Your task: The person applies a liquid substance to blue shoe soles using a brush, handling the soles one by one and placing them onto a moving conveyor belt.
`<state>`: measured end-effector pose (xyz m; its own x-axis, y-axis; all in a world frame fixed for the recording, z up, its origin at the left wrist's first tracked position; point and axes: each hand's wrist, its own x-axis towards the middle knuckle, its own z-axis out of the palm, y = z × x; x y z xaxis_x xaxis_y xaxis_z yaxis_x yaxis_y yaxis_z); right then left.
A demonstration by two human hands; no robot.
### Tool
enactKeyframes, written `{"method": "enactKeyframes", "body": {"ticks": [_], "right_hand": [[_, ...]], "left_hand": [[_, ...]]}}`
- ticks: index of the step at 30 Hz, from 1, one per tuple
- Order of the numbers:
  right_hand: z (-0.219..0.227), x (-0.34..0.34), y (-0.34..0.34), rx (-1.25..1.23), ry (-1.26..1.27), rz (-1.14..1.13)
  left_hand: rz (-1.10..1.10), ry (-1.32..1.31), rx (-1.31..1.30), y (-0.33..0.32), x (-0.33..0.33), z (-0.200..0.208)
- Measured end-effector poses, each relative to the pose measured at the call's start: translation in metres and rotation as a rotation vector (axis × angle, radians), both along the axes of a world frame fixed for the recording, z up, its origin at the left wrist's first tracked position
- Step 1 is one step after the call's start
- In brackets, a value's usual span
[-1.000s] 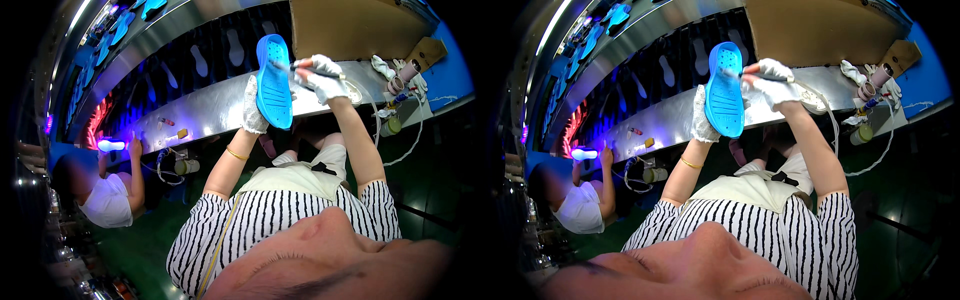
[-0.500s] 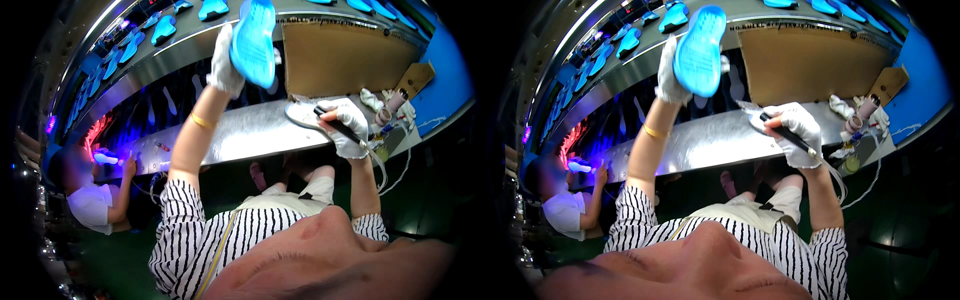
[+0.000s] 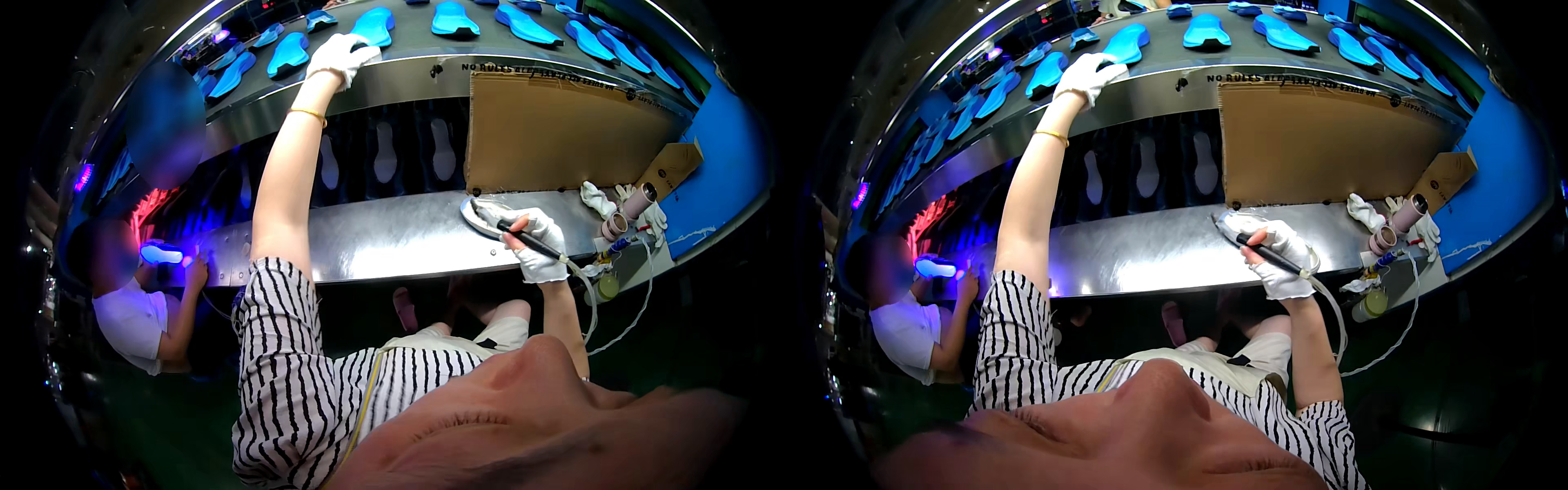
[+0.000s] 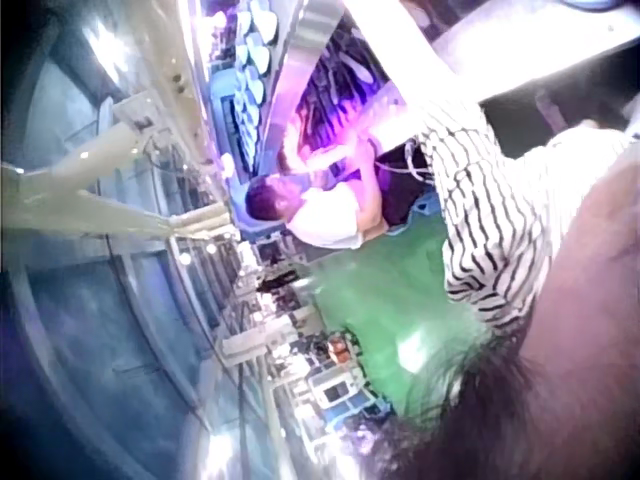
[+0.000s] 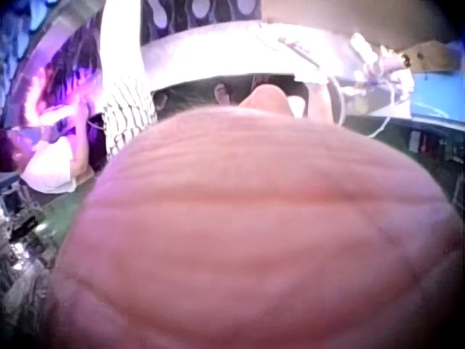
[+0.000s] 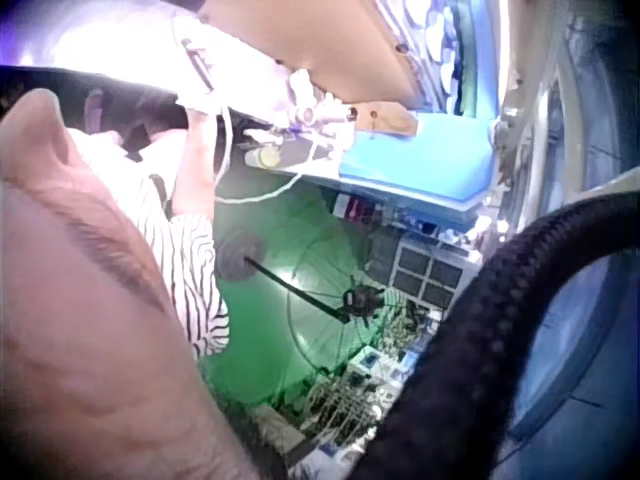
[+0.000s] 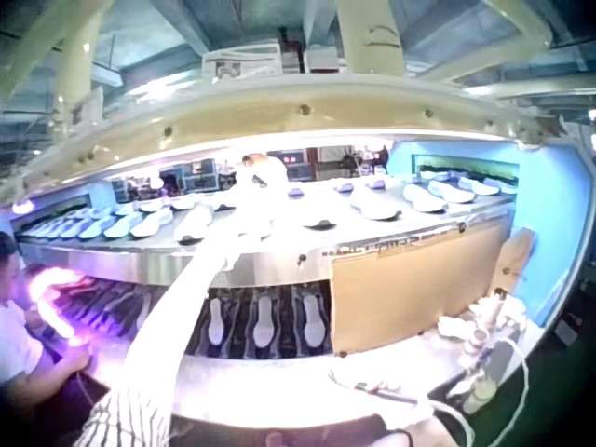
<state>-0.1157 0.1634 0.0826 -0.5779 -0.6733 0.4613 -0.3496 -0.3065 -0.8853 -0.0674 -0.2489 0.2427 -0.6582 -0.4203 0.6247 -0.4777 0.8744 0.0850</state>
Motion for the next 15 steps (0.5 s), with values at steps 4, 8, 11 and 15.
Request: {"method": "enactKeyframes", "body": {"ticks": [4,8,11,15], "right_hand": [[-0.006,0.009,-0.011,0.022,0.126,0.020],[-0.013,0.017,-0.016,0.030,0.055,0.014],[-0.018,0.013,-0.013,0.080,0.024,-0.047],[-0.031,0.007,-0.019,0.013,-0.072,-0.111]], "left_hand": [[-0.121,0.120,-0.283,0.037,0.049,-0.001],[-0.573,0.593,-0.004,0.074,0.107,-0.006],[-0.950,0.909,0.634,0.109,0.140,-0.013],[-1.160,1.318,1.114,0.134,0.167,-0.013]]}}
